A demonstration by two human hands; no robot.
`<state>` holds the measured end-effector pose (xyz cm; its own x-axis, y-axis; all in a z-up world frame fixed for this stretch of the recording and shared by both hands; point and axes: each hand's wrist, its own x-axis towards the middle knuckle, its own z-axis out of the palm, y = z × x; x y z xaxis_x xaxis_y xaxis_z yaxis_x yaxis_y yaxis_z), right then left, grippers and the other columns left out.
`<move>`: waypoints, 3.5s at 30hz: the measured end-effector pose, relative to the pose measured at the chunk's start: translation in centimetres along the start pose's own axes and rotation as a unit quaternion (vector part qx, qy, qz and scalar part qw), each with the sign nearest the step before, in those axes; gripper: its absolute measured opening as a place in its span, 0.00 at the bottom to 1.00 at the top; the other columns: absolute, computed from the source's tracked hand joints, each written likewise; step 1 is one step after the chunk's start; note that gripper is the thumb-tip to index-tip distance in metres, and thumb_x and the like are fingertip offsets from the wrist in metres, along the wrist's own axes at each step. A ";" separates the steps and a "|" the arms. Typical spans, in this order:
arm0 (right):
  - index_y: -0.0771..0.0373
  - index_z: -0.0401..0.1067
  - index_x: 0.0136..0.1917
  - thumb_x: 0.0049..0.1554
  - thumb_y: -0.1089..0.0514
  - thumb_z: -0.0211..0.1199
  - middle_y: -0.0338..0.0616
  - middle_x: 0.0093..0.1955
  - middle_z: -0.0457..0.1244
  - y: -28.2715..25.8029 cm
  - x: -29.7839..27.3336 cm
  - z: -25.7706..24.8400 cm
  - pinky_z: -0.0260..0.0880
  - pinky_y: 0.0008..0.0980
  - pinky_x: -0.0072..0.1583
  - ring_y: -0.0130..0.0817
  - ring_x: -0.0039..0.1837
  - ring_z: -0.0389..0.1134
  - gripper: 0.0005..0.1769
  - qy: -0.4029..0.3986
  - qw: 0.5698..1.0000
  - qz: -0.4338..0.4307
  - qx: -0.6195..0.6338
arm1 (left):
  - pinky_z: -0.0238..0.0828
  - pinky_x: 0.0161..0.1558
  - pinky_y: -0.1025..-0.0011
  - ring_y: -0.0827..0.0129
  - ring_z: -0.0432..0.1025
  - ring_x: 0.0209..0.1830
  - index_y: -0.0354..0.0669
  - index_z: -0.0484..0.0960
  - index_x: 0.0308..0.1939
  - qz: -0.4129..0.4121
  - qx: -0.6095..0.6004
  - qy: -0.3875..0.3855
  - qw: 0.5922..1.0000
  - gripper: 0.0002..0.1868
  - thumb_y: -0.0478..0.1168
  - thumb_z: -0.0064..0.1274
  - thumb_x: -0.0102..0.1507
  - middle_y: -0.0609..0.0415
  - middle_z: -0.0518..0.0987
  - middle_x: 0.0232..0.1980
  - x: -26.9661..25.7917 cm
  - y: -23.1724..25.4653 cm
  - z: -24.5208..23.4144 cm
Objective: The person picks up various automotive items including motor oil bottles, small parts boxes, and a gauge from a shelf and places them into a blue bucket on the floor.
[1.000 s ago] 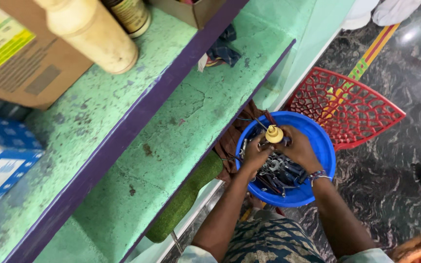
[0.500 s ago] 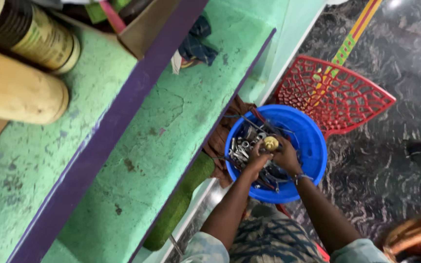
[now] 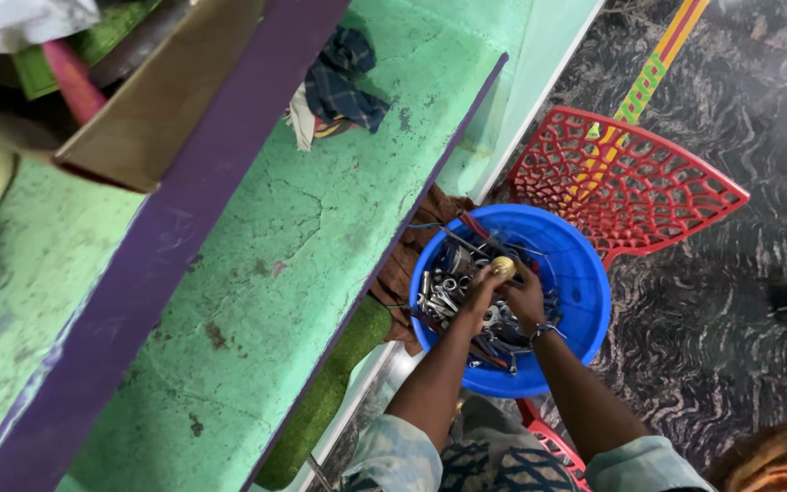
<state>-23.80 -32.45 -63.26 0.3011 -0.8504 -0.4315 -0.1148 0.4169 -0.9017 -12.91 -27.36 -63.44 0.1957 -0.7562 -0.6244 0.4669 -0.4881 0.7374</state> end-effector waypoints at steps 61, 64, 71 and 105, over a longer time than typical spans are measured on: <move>0.72 0.66 0.71 0.63 0.73 0.61 0.53 0.70 0.63 -47.7 -34.5 19.8 0.72 0.33 0.70 0.36 0.70 0.68 0.23 -0.298 0.732 -0.613 -0.005 | 0.71 0.72 0.60 0.54 0.73 0.69 0.35 0.75 0.67 0.673 0.264 0.413 0.554 0.26 0.38 0.62 0.67 0.40 0.76 0.69 -55.7 37.0 -3.0; 0.71 0.60 0.77 0.64 0.72 0.63 0.56 0.75 0.60 -49.3 -34.3 21.6 0.70 0.38 0.72 0.42 0.76 0.64 0.30 -0.275 0.727 -0.628 -0.030 | 0.69 0.71 0.59 0.53 0.72 0.71 0.34 0.69 0.71 0.658 0.232 0.407 0.589 0.33 0.38 0.63 0.64 0.38 0.75 0.69 -55.6 40.0 -5.4; 0.69 0.53 0.80 0.60 0.70 0.64 0.60 0.76 0.60 -49.0 -33.6 23.6 0.68 0.42 0.72 0.49 0.77 0.64 0.39 -0.219 0.702 -0.669 -0.107 | 0.62 0.73 0.59 0.47 0.67 0.75 0.31 0.56 0.77 0.602 0.275 0.344 0.665 0.43 0.37 0.61 0.63 0.33 0.71 0.73 -54.5 41.5 -7.9; 0.73 0.61 0.74 0.56 0.72 0.51 0.54 0.69 0.64 -40.6 -34.1 12.9 0.69 0.36 0.69 0.39 0.71 0.66 0.31 -0.390 0.802 -0.447 0.066 | 0.76 0.58 0.60 0.55 0.77 0.57 0.38 0.71 0.66 0.628 0.326 0.288 0.646 0.48 0.46 0.80 0.47 0.42 0.80 0.58 -55.1 32.4 -3.0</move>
<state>-17.21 -16.26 -11.57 0.7145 -0.3897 0.5810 0.5627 -0.1733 -0.8083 -6.02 -0.21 -5.86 0.4430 -0.5381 0.7171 -0.7969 0.1301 0.5899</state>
